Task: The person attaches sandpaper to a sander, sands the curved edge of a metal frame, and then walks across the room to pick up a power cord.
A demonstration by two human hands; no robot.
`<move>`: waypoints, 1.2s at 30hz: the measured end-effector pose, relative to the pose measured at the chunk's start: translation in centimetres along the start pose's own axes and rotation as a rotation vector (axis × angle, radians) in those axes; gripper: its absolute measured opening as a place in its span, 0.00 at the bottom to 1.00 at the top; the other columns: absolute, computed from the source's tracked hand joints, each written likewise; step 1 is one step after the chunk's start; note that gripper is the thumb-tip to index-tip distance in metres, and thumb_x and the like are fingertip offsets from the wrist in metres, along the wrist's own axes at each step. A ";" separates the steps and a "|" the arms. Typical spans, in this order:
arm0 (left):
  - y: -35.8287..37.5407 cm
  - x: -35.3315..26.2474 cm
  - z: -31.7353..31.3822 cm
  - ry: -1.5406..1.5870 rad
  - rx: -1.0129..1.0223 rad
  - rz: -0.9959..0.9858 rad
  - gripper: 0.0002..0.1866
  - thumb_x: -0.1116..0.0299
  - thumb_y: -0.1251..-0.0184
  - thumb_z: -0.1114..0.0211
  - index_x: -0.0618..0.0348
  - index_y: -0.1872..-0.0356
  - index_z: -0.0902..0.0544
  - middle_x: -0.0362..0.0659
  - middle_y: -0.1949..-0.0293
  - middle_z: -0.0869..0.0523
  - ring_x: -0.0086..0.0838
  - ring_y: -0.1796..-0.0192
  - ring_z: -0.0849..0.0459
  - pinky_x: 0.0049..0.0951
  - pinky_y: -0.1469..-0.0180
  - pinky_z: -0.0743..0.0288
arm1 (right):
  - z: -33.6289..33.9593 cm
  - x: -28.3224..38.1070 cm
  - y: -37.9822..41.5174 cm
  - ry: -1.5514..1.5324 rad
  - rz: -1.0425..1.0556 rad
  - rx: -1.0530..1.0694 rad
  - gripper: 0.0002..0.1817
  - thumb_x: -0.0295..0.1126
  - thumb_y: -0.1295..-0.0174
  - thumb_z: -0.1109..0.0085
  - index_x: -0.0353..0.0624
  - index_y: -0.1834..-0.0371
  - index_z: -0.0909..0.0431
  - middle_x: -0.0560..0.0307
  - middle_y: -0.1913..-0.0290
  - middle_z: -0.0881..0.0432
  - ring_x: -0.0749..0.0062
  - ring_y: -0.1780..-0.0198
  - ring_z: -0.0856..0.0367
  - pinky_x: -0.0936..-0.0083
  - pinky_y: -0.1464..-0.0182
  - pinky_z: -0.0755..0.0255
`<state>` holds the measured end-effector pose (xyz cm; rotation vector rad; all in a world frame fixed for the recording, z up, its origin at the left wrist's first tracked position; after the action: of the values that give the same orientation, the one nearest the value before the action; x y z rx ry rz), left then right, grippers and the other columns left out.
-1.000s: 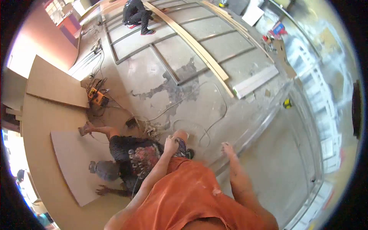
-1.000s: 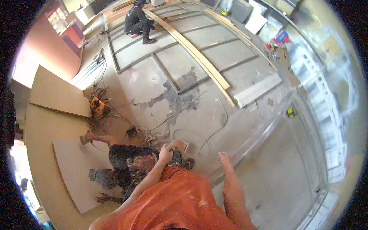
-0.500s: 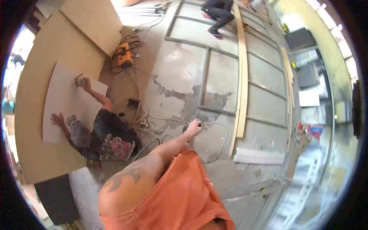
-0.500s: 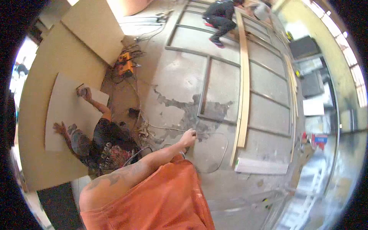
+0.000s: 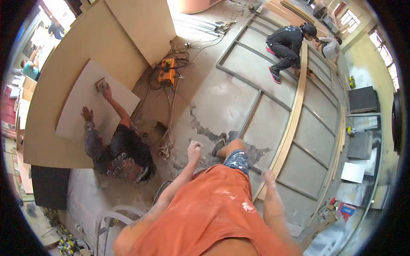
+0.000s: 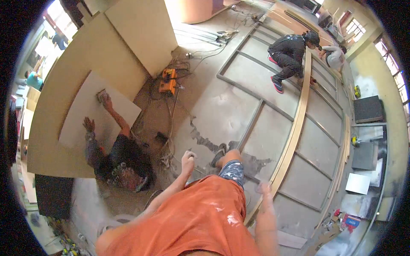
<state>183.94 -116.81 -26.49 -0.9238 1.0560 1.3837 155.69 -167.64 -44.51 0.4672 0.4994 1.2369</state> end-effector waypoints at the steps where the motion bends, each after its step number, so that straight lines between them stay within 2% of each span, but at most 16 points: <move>1: -0.8 0.6 -0.6 0.000 -0.024 0.031 0.10 0.77 0.46 0.46 0.63 0.70 0.15 0.51 0.64 0.21 0.42 0.59 0.20 0.36 0.53 0.27 | -2.2 -4.5 -7.1 -0.425 -0.003 -0.206 0.14 0.45 0.32 0.41 0.48 0.53 0.18 0.52 0.66 0.14 0.58 0.64 0.12 0.59 0.64 0.18; 3: -3.4 0.1 -1.8 -0.003 -0.045 0.048 0.10 0.77 0.45 0.45 0.62 0.69 0.15 0.51 0.64 0.20 0.42 0.58 0.20 0.35 0.52 0.27 | 14.1 -2.0 -7.0 -1.816 -0.403 -0.199 0.11 0.41 0.31 0.41 0.47 0.54 0.23 0.54 0.66 0.17 0.64 0.66 0.13 0.65 0.67 0.19; 6: -11.0 -1.6 -4.0 -0.069 -0.087 0.077 0.09 0.75 0.44 0.44 0.61 0.70 0.14 0.50 0.64 0.20 0.42 0.58 0.19 0.34 0.51 0.26 | 24.3 2.0 -15.4 -1.835 -0.224 -0.223 0.15 0.37 0.26 0.49 0.42 0.44 0.22 0.53 0.65 0.15 0.67 0.62 0.12 0.69 0.70 0.18; 12: -25.5 -2.3 -10.1 -0.290 0.026 0.176 0.08 0.75 0.46 0.43 0.60 0.73 0.13 0.50 0.66 0.19 0.44 0.58 0.18 0.35 0.51 0.25 | 23.8 11.2 -24.3 -1.539 -0.143 0.326 0.15 0.38 0.28 0.45 0.45 0.45 0.19 0.53 0.58 0.14 0.64 0.58 0.13 0.64 0.57 0.16; 13: -28.2 -3.2 -11.0 -0.253 -0.009 0.148 0.09 0.75 0.47 0.43 0.59 0.73 0.13 0.50 0.66 0.19 0.44 0.58 0.17 0.36 0.50 0.25 | 23.2 11.3 -24.4 -1.544 -0.155 0.335 0.15 0.38 0.28 0.45 0.45 0.45 0.19 0.53 0.58 0.14 0.64 0.58 0.13 0.64 0.57 0.16; 15: -31.6 -4.6 -12.8 -0.231 -0.055 0.107 0.11 0.76 0.48 0.44 0.58 0.72 0.12 0.50 0.66 0.17 0.43 0.57 0.17 0.36 0.49 0.25 | 26.1 10.4 -24.3 -0.799 0.235 -0.055 0.19 0.43 0.28 0.45 0.46 0.41 0.19 0.53 0.52 0.13 0.64 0.51 0.15 0.62 0.46 0.21; 17: -34.2 -5.6 -14.1 -0.141 -0.117 0.171 0.10 0.77 0.49 0.43 0.60 0.73 0.12 0.50 0.66 0.15 0.38 0.56 0.17 0.32 0.50 0.25 | 37.9 10.9 -16.9 -1.910 0.070 0.361 0.15 0.42 0.31 0.42 0.49 0.47 0.19 0.56 0.55 0.14 0.63 0.55 0.14 0.54 0.54 0.21; 19: -38.4 -7.7 -15.2 -0.142 -0.181 0.194 0.10 0.77 0.50 0.43 0.61 0.73 0.12 0.50 0.65 0.14 0.37 0.55 0.17 0.31 0.48 0.25 | 38.0 9.0 -19.3 -1.882 -0.048 0.370 0.14 0.42 0.31 0.42 0.49 0.47 0.19 0.57 0.55 0.14 0.63 0.55 0.14 0.54 0.54 0.21; 21: -43.3 -7.1 -15.8 0.144 -0.288 0.305 0.13 0.78 0.51 0.46 0.62 0.72 0.12 0.50 0.64 0.14 0.43 0.56 0.16 0.34 0.46 0.24 | 35.8 5.9 -25.9 -1.760 -0.137 0.351 0.14 0.42 0.31 0.42 0.49 0.47 0.19 0.57 0.55 0.14 0.63 0.55 0.15 0.55 0.54 0.21; 23: -48.9 -9.1 -16.3 -0.013 -0.337 0.150 0.15 0.76 0.50 0.46 0.59 0.69 0.10 0.53 0.63 0.14 0.43 0.54 0.16 0.36 0.45 0.24 | 36.5 3.6 -32.5 -1.673 -0.161 0.371 0.14 0.41 0.31 0.42 0.50 0.48 0.19 0.57 0.55 0.15 0.63 0.55 0.15 0.55 0.55 0.21; 30: -68.8 -7.0 -22.1 -0.011 -0.367 0.210 0.12 0.71 0.48 0.40 0.55 0.67 0.09 0.55 0.62 0.14 0.45 0.52 0.15 0.39 0.44 0.23 | 50.3 0.9 -57.0 -1.470 -0.094 0.352 0.14 0.41 0.32 0.42 0.50 0.48 0.19 0.57 0.56 0.15 0.63 0.56 0.15 0.57 0.55 0.20; 32: -72.6 -6.4 -22.1 -0.217 -0.481 0.206 0.10 0.71 0.48 0.38 0.56 0.68 0.09 0.55 0.65 0.13 0.45 0.60 0.13 0.39 0.51 0.20 | 56.1 0.7 -63.4 -1.389 -0.036 0.361 0.14 0.41 0.32 0.42 0.50 0.48 0.19 0.57 0.56 0.15 0.63 0.56 0.15 0.57 0.56 0.20; 33: -72.8 -11.4 -20.4 0.148 -0.351 0.374 0.09 0.69 0.49 0.36 0.57 0.70 0.10 0.55 0.71 0.12 0.45 0.68 0.14 0.41 0.59 0.19 | 58.8 0.8 -66.6 -1.336 0.004 0.379 0.14 0.41 0.32 0.42 0.50 0.48 0.19 0.57 0.56 0.15 0.63 0.57 0.15 0.57 0.56 0.20; 34: -75.3 -8.8 -21.3 0.151 -0.608 0.094 0.09 0.68 0.52 0.35 0.57 0.72 0.10 0.55 0.76 0.13 0.45 0.75 0.15 0.41 0.64 0.20 | 61.4 2.8 -70.3 -1.284 0.061 0.414 0.14 0.41 0.32 0.42 0.50 0.48 0.19 0.57 0.56 0.15 0.63 0.57 0.15 0.58 0.56 0.20; 35: -77.5 -9.8 -19.4 0.029 -0.507 0.080 0.08 0.69 0.53 0.35 0.54 0.73 0.09 0.54 0.74 0.13 0.45 0.69 0.14 0.42 0.61 0.21 | 63.6 5.6 -73.4 -1.242 0.108 0.460 0.14 0.41 0.32 0.42 0.50 0.48 0.19 0.57 0.56 0.15 0.63 0.57 0.15 0.58 0.56 0.20; 36: -77.4 -11.0 -18.3 -0.137 -0.611 0.076 0.08 0.72 0.53 0.37 0.51 0.76 0.09 0.53 0.70 0.14 0.46 0.62 0.15 0.43 0.56 0.22 | 65.3 7.4 -76.0 -1.192 0.137 0.502 0.14 0.41 0.32 0.42 0.50 0.48 0.20 0.57 0.56 0.15 0.63 0.57 0.15 0.58 0.56 0.20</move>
<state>261.24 -138.32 -28.49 -1.2085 0.5674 1.8524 254.48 -184.77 -37.54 1.5439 -0.2741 0.7465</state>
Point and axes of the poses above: each hand's wrist, its own y-axis away from the middle knuckle, its own z-axis out of the back of the hand, x = y × z, the point moved 8 cm from there along -y, towards the middle knuckle
